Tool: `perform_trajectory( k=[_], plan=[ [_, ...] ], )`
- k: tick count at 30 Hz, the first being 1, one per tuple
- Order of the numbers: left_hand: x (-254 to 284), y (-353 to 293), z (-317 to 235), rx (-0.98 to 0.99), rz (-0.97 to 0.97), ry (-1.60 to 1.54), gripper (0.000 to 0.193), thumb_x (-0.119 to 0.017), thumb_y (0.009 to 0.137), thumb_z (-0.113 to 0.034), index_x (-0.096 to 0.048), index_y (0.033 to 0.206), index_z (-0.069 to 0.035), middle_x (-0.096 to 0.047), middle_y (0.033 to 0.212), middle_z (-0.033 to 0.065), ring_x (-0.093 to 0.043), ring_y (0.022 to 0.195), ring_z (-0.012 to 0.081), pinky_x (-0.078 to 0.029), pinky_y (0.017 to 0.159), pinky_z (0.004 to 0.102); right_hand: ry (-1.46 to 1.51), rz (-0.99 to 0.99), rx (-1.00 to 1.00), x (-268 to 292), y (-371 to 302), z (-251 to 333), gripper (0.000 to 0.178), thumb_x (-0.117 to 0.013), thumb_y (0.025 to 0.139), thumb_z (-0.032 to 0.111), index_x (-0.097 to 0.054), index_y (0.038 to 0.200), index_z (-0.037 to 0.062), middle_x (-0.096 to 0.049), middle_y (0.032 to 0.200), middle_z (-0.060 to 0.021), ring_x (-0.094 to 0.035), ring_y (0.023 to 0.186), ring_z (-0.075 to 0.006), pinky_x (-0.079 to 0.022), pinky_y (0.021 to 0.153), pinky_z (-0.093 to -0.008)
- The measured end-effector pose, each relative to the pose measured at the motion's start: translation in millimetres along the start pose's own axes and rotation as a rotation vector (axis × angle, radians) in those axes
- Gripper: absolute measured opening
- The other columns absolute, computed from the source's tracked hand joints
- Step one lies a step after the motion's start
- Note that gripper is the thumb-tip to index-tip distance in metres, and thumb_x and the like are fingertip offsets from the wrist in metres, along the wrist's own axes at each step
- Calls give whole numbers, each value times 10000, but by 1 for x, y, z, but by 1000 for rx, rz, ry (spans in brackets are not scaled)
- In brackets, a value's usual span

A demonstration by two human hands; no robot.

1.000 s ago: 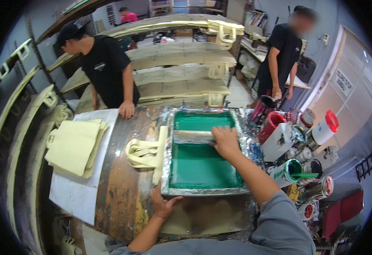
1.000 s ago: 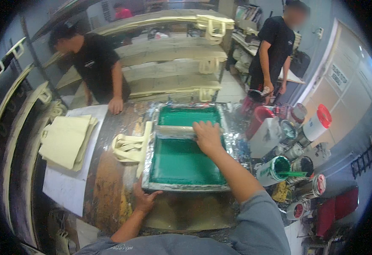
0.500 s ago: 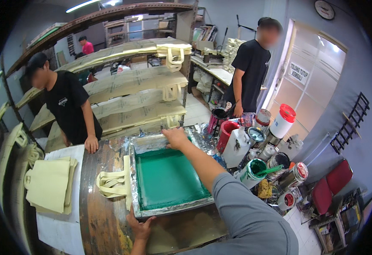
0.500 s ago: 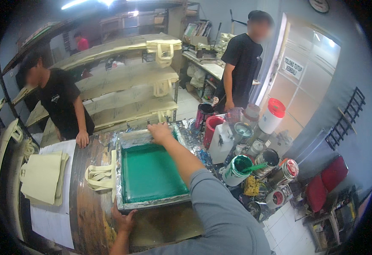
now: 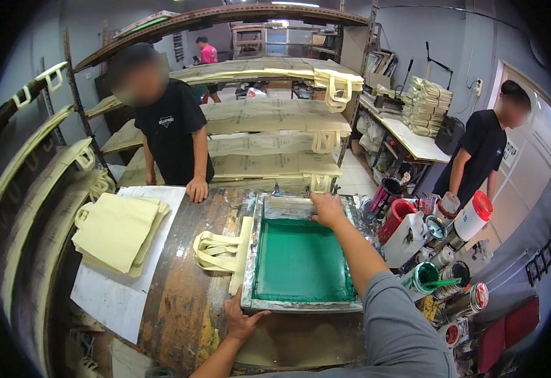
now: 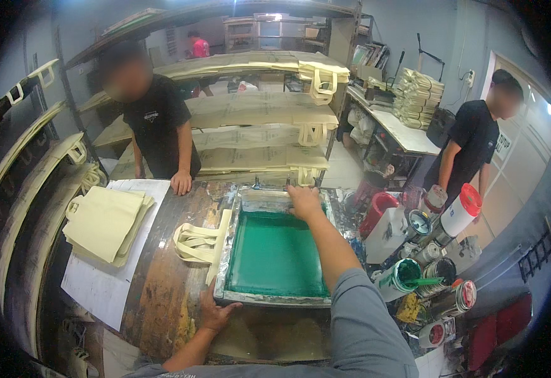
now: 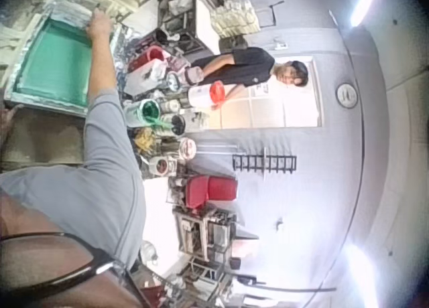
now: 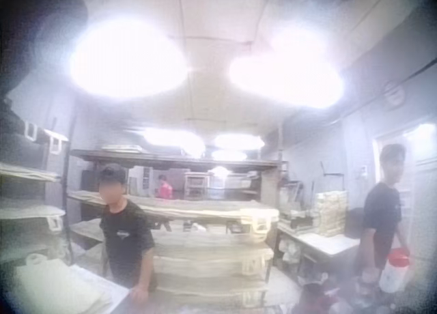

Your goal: The person performs screen printing on yellow bags by placing a bag on a flat board, lowering a mesh screen with green ink, and using a squeegee to spread the ink across the stencil. They repeat the process for several bags, moving them aside as they are finished.

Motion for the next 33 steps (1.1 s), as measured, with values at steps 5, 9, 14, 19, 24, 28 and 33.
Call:
perform_trajectory(
  k=[5, 9, 14, 19, 24, 28, 33],
  plan=[
    [2, 3, -5, -9, -9, 5, 1162, -969, 682, -589, -529, 1553, 42, -728, 1236, 150, -597, 1024, 357, -458, 979, 466, -22, 21, -20, 1, -3, 0, 736, -938, 807, 347, -568, 1418, 170, -707, 1297, -62, -654, 1268, -313, -463, 1034, -573],
    [1, 2, -4, 1, 4, -24, 1159, -965, 699, -596, -506, 1579, 1, -697, 1232, 202, -597, 1064, 396, -459, 985, 504, -2, 14, -12, 3, -3, 1, 741, -941, 805, 338, -566, 1420, 168, -699, 1301, -67, -644, 1278, -316, -457, 1039, -574],
    [0, 1, 1, 35, 38, -19, 1173, -985, 686, -572, -494, 1596, -19, -684, 1232, 223, -606, 1095, 417, -469, 999, 515, -9, 41, -24, 0, -3, 0, 769, -948, 794, 346, -555, 1432, 175, -691, 1307, -62, -638, 1280, -321, -455, 1037, -577],
    [1, 4, -2, -4, -12, -11, 1247, -1012, 630, -562, -484, 1603, 11, -702, 1158, 189, -612, 1033, 397, -474, 983, 498, -35, -60, -20, -2, -6, 1, 823, -954, 773, 365, -545, 1466, 191, -687, 1339, -57, -627, 1297, -317, -450, 1067, -588],
    [-3, 6, 4, 67, 31, -28, 1269, -1014, 550, -614, -556, 1569, -14, -690, 1114, 172, -612, 1007, 361, -406, 1043, 484, 29, -95, -32, -10, -12, -13, 791, -969, 730, 338, -587, 1398, 155, -698, 1321, -79, -619, 1295, -325, -450, 1011, -567],
    [4, 5, 0, 54, 43, 174, 1187, -978, 547, -679, -638, 1522, -94, -587, 1087, 96, -547, 1042, 305, -331, 1076, 495, 146, -220, -49, 15, -18, -28, 666, -957, 752, 354, -599, 1268, 136, -698, 1254, -82, -634, 1240, -331, -448, 950, -549],
    [8, 11, -16, 42, 105, 301, 1130, -1020, 485, -604, -694, 1474, -166, -503, 1063, 43, -498, 1045, 279, -342, 1034, 485, 76, -233, -22, 36, -6, -24, 589, -942, 775, 370, -597, 1187, 128, -696, 1187, -72, -646, 1181, -333, -443, 905, -537]
  ],
)
Point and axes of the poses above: each hand's wrist, its own y-axis towards the middle knuckle, its own x-axis out of the back of the hand, z = x × y, the point moved 8 cm from there along y, towards the middle knuckle
